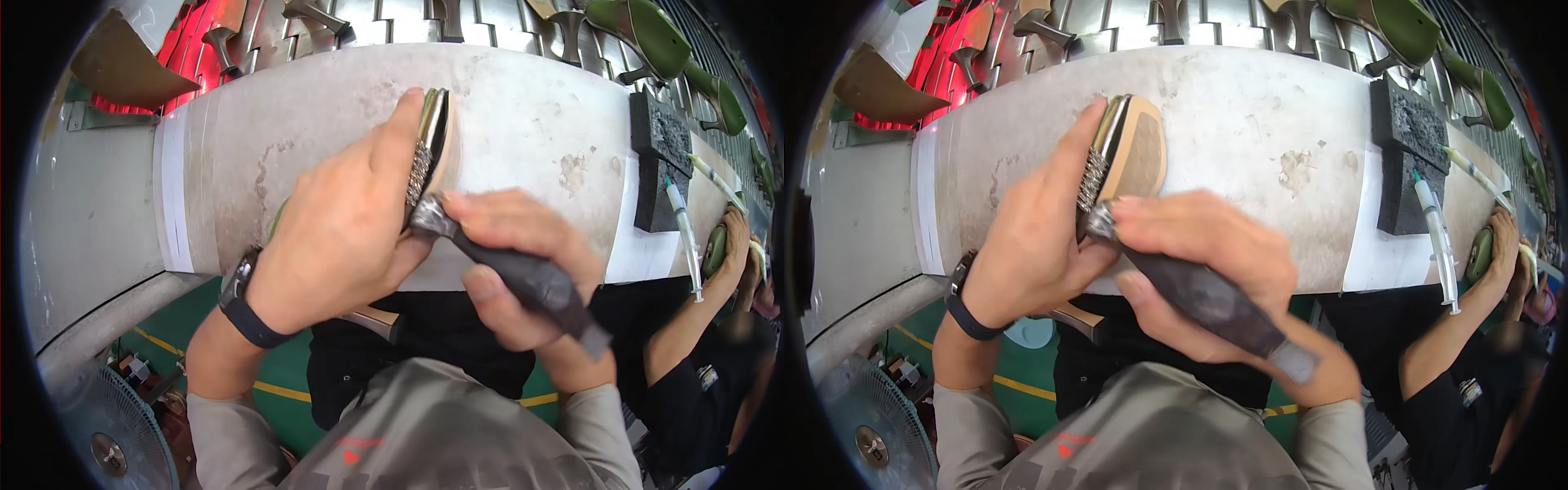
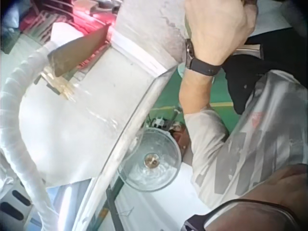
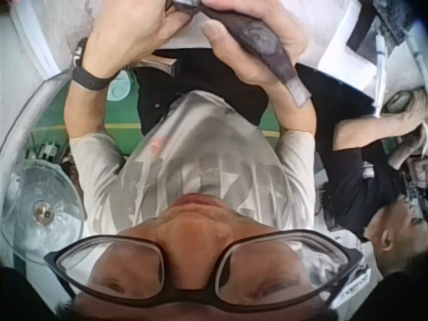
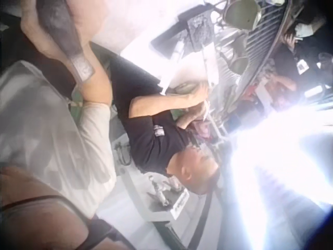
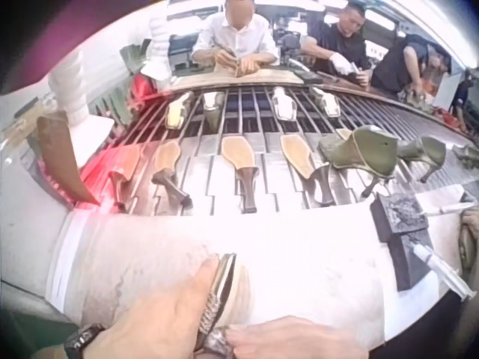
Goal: The person assembles high-heeled shoes by taking lasted shoe uppers and soles from a conveyor belt, pressing the soles onto the uppers by hand, tapping around the edges with a hammer, and placing the shoes back onto the conveyor.
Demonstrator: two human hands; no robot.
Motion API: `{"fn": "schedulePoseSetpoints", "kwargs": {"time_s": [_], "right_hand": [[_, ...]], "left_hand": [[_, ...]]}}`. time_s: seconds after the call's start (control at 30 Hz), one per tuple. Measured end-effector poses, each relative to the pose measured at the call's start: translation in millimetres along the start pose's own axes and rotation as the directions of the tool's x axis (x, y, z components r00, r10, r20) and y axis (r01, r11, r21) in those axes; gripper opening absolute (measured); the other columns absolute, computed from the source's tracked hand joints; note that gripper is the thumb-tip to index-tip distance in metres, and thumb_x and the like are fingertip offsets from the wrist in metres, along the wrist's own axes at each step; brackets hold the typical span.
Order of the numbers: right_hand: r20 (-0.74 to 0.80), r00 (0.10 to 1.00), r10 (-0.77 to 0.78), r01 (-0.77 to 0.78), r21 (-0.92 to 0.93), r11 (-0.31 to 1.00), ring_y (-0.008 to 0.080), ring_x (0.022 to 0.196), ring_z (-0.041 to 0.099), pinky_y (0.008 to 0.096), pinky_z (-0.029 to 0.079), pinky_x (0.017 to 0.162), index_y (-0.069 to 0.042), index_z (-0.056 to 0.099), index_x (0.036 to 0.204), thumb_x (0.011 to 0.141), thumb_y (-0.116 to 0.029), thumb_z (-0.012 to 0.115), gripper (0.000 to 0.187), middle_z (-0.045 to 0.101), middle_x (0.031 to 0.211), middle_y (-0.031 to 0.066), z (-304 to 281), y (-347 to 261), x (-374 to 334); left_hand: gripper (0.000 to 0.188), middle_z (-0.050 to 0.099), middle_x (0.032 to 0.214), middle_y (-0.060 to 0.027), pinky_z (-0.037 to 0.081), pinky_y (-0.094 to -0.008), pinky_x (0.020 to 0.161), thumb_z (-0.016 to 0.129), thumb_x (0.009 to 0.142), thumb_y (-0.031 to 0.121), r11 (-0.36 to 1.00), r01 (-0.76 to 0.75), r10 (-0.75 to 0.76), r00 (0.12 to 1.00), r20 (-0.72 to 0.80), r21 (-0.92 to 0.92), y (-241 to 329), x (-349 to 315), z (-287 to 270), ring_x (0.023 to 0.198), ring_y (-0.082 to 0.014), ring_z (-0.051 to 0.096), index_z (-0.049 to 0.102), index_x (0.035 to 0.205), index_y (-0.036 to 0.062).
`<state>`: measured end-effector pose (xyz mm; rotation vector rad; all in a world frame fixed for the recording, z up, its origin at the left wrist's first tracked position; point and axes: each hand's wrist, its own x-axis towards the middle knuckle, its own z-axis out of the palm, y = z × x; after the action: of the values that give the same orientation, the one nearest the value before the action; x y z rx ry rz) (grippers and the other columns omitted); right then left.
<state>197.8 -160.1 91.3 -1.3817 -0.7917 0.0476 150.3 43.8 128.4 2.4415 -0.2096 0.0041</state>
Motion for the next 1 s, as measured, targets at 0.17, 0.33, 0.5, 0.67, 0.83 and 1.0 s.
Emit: {"fn": "schedulePoseSetpoints", "kwargs": {"time_s": [0.17, 0.33, 0.5, 0.67, 0.83, 1.0], "right_hand": [[0.217, 0.972, -0.092, 0.119, -0.118, 0.986, 0.0332, 0.095, 0.076, 0.0377, 0.062, 0.082, 0.000, 0.072, 0.108, 0.074, 0.000, 0.082, 0.035, 0.077, 0.105, 0.0158, -9, -5, 21], [-0.083, 0.970, 0.227, -0.213, 0.150, 0.965, 0.0278, 0.120, 0.067, 0.0380, 0.053, 0.104, 0.005, 0.059, 0.128, 0.095, -0.004, 0.072, 0.036, 0.067, 0.131, 0.0253, 10, -7, -19], [-0.148, 0.914, 0.377, -0.315, 0.327, 0.891, 0.0284, 0.120, 0.067, 0.0396, 0.052, 0.105, 0.009, 0.058, 0.124, 0.096, -0.002, 0.068, 0.032, 0.067, 0.129, 0.0271, 20, -9, -32], [-0.008, 0.993, 0.115, -0.113, 0.122, 0.986, 0.0325, 0.110, 0.072, 0.0413, 0.057, 0.096, 0.006, 0.064, 0.119, 0.086, -0.003, 0.077, 0.036, 0.072, 0.119, 0.0258, -6, 4, -6], [0.206, 0.955, 0.214, -0.232, 0.070, 0.970, 0.0355, 0.116, 0.068, 0.0459, 0.054, 0.101, 0.004, 0.061, 0.120, 0.091, -0.009, 0.074, 0.035, 0.069, 0.122, 0.0292, -16, -7, 12], [0.004, 0.984, 0.178, -0.178, 0.071, 0.981, 0.0240, 0.098, 0.075, 0.0326, 0.059, 0.086, 0.005, 0.069, 0.117, 0.085, 0.004, 0.076, 0.033, 0.075, 0.112, 0.0202, -12, -5, 11]], "left_hand": [[0.100, 0.062, 0.129, -0.0325, 0.052, -0.0481, 0.096, 0.079, 0.074, 0.003, 0.997, -0.071, 0.071, 0.997, 0.012, 0.019, -13, -3, -4, 0.114, -0.0514, 0.062, 0.028, 0.160, -0.0031], [0.102, 0.063, 0.127, -0.0294, 0.053, -0.0471, 0.095, 0.083, 0.072, 0.005, 0.999, -0.041, 0.039, 0.997, 0.063, 0.033, -8, -3, -7, 0.113, -0.0492, 0.064, 0.030, 0.159, -0.0038], [0.104, 0.065, 0.121, -0.0272, 0.053, -0.0469, 0.087, 0.086, 0.071, 0.008, 0.999, -0.039, 0.037, 0.996, 0.086, 0.026, -9, -1, -9, 0.101, -0.0466, 0.066, 0.031, 0.158, -0.0049], [0.104, 0.066, 0.116, -0.0259, 0.053, -0.0477, 0.085, 0.083, 0.069, 0.006, 0.997, -0.069, 0.068, 0.997, 0.042, 0.016, -8, 4, -5, 0.096, -0.0458, 0.065, 0.031, 0.158, -0.0057], [0.104, 0.066, 0.115, -0.0255, 0.053, -0.0479, 0.084, 0.083, 0.069, 0.006, 0.996, -0.073, 0.072, 0.997, 0.035, 0.046, -12, 0, -6, 0.097, -0.0457, 0.065, 0.031, 0.158, -0.0066], [0.103, 0.066, 0.114, -0.0253, 0.053, -0.0479, 0.084, 0.084, 0.072, 0.008, 0.995, -0.087, 0.085, 0.996, 0.039, 0.040, -6, 4, -6, 0.097, -0.0458, 0.065, 0.031, 0.158, -0.0062]]}}
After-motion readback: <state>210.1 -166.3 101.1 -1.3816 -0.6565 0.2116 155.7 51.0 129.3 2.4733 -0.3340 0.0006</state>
